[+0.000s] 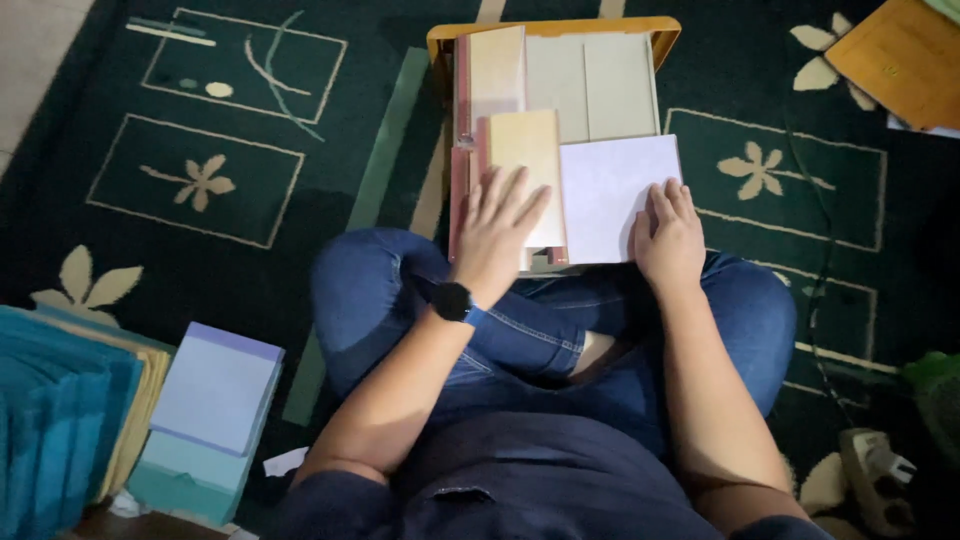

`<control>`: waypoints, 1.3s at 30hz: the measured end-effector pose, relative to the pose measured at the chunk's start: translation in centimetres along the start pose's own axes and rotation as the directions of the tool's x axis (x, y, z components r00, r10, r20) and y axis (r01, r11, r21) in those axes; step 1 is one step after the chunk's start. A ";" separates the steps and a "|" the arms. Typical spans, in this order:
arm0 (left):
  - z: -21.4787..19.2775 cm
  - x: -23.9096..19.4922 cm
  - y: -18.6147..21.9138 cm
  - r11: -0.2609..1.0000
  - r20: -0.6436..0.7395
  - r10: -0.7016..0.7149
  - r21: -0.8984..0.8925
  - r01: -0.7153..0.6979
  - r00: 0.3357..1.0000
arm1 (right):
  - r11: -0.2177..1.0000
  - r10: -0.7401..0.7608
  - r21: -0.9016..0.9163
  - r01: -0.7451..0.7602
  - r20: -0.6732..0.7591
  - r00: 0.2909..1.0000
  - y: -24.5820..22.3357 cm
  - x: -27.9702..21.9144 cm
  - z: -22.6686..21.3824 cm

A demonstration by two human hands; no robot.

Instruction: The person sits on the floor and folds a white sheet of paper in half using both hands. They repeatedly press down on the fold to flatten it, then unfold and refold the paper multiple times.

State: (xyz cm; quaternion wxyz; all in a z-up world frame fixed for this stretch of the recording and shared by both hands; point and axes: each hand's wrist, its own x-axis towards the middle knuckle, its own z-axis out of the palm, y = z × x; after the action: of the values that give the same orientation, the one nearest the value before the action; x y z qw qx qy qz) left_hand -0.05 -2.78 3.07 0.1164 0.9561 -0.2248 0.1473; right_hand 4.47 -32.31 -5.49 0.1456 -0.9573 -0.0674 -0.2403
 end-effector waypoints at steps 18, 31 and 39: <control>-1.5 1.6 0.8 0.975 0.231 0.002 -0.216 0.049 0.973 | 0.984 0.136 0.098 -0.149 0.130 0.982 -0.4 0.2 -1.1; 7.9 7.3 6.6 0.994 0.210 0.006 -0.109 0.018 0.978 | 0.950 0.262 0.102 -0.295 0.252 0.932 -1.0 0.6 -2.3; 7.5 7.3 6.8 0.991 0.249 -0.008 -0.128 0.041 0.968 | 0.899 0.375 0.075 -0.431 0.374 0.848 -1.4 1.0 -4.7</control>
State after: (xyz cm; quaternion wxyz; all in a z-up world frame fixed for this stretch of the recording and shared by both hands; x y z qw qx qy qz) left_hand 4.74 -13.73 -0.39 0.1521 0.9600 -0.2350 0.0100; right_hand 3.04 -32.42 -0.76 0.2527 -0.9629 0.0920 -0.0238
